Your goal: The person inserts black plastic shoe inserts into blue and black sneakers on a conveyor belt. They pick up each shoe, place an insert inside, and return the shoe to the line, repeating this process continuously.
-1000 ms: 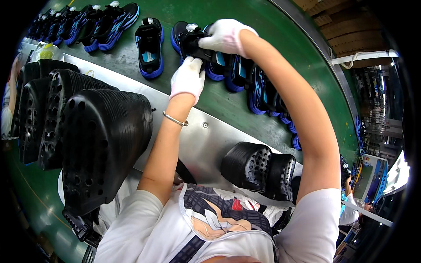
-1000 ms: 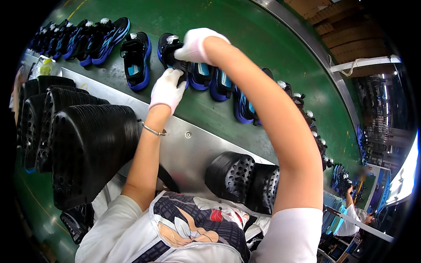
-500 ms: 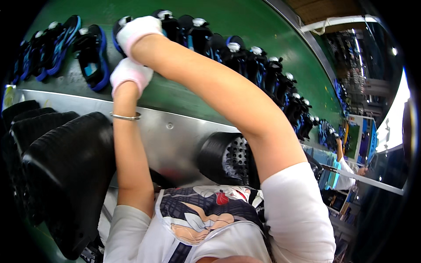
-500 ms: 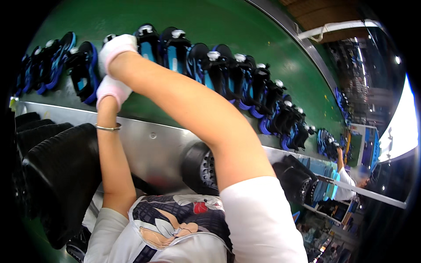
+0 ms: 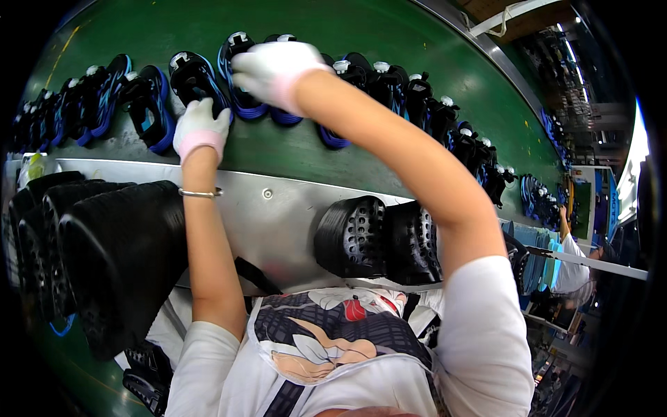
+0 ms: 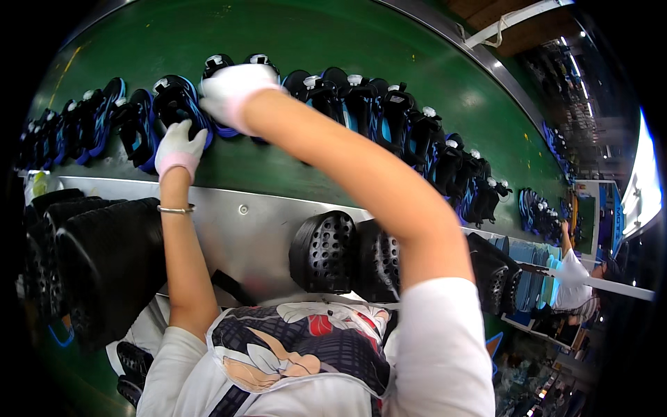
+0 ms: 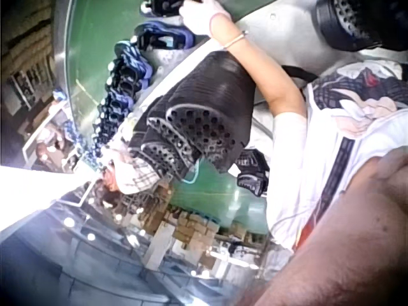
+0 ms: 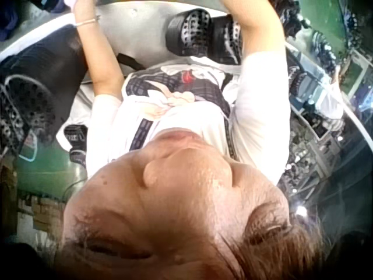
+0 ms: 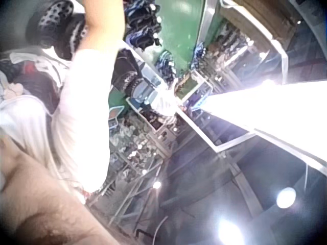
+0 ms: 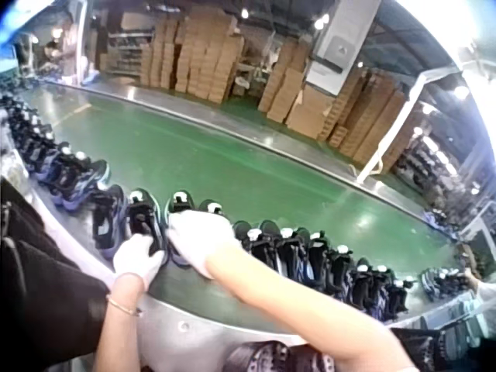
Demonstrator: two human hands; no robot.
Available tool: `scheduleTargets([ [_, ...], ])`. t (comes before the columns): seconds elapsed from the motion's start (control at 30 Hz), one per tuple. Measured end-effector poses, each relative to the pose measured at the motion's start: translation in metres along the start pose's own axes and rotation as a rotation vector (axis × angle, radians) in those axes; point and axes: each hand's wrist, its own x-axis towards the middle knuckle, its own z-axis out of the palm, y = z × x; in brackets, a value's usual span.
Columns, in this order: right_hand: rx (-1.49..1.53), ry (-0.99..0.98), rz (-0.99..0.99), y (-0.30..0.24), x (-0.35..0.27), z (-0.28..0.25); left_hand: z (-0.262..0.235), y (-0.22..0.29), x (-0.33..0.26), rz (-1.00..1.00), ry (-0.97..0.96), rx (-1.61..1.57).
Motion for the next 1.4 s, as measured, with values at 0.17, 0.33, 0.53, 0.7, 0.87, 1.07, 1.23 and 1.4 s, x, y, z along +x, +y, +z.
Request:
scheduleTargets([
  [0.17, -0.112, -0.083, 0.181, 0.082, -0.115, -0.003, -0.035, 0.070, -0.027, 0.267, 0.272, -0.069],
  [0.33, -0.116, -0.205, 0.230, 0.088, -0.132, 0.035, -0.007, 0.073, 0.000, 0.451, -0.020, 0.126],
  [0.53, -0.150, -0.399, 0.341, 0.077, -0.112, 0.043, -0.015, 0.087, 0.022, 0.529, -0.129, 0.286],
  [0.7, -0.176, -0.252, 0.283, 0.101, -0.133, 0.055, 0.004, 0.089, 0.018, 0.651, -0.020, 0.256],
  [0.87, -0.165, -0.323, 0.285, 0.128, -0.173, 0.051, 0.022, 0.112, -0.005, 0.770, 0.043, 0.135],
  [1.07, -0.127, -0.283, 0.518, 0.158, -0.248, 0.050, 0.044, 0.171, -0.033, 0.941, -0.034, 0.065],
  [1.23, -0.041, -0.166, 0.651, 0.168, -0.287, 0.060, 0.036, 0.197, -0.064, 0.974, -0.276, 0.162],
  [1.4, -0.046, 0.176, 0.620, 0.139, -0.303, 0.051, 0.038, 0.171, -0.059, 0.921, -0.286, 0.179],
])
